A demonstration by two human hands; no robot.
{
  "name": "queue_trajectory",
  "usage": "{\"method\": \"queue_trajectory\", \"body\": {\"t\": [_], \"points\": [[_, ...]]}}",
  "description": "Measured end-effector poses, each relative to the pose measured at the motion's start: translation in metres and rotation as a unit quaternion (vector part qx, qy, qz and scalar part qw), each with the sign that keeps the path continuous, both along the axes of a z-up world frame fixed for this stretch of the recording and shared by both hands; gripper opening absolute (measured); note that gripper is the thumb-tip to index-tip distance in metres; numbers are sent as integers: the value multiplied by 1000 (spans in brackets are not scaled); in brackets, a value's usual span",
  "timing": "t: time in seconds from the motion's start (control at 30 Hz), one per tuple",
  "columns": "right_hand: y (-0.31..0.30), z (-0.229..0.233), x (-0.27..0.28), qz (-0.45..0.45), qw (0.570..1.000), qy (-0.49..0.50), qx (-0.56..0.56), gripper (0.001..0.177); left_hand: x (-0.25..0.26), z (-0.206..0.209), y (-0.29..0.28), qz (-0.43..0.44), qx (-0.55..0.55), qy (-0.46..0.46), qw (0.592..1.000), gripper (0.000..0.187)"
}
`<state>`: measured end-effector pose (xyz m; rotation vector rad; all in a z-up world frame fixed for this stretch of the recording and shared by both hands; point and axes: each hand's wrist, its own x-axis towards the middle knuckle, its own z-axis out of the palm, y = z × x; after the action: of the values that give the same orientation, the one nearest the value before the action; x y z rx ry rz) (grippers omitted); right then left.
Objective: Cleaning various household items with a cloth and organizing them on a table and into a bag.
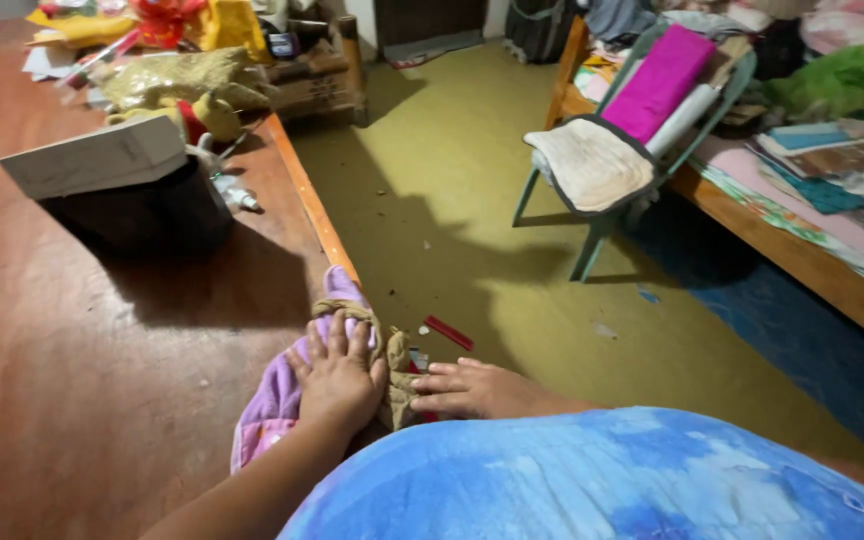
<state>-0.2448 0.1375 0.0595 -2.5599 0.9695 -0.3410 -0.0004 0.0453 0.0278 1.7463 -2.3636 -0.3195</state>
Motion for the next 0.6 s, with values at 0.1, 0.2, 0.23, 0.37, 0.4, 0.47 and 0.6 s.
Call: {"method": "queue_trajectory", "body": {"t": [0.1,0.2,0.23,0.37,0.4,0.47,0.6], "points": [[-15,2,11,24,999,23,26,57,0,-3,2,-9,-3,-3,1000,70],[-33,-4,21,60,998,17,19,52,2,-5,1,-18,-18,13,1000,67],[-38,-2,27,66,998,17,19,52,4,-3,-2,-12,-17,13,1000,67],[-46,9,54,52,997,-43,-48,25,12,-13,-3,-49,-35,54,997,65],[-49,16,60,33,995,-56,-70,19,13,-16,-5,-64,-49,66,995,64],[-53,18,63,38,994,-69,-78,20,15,-7,-9,-60,-59,70,994,63],[-70,15,56,81,987,-89,-106,23,6,2,-15,-25,-46,71,996,64]]}}
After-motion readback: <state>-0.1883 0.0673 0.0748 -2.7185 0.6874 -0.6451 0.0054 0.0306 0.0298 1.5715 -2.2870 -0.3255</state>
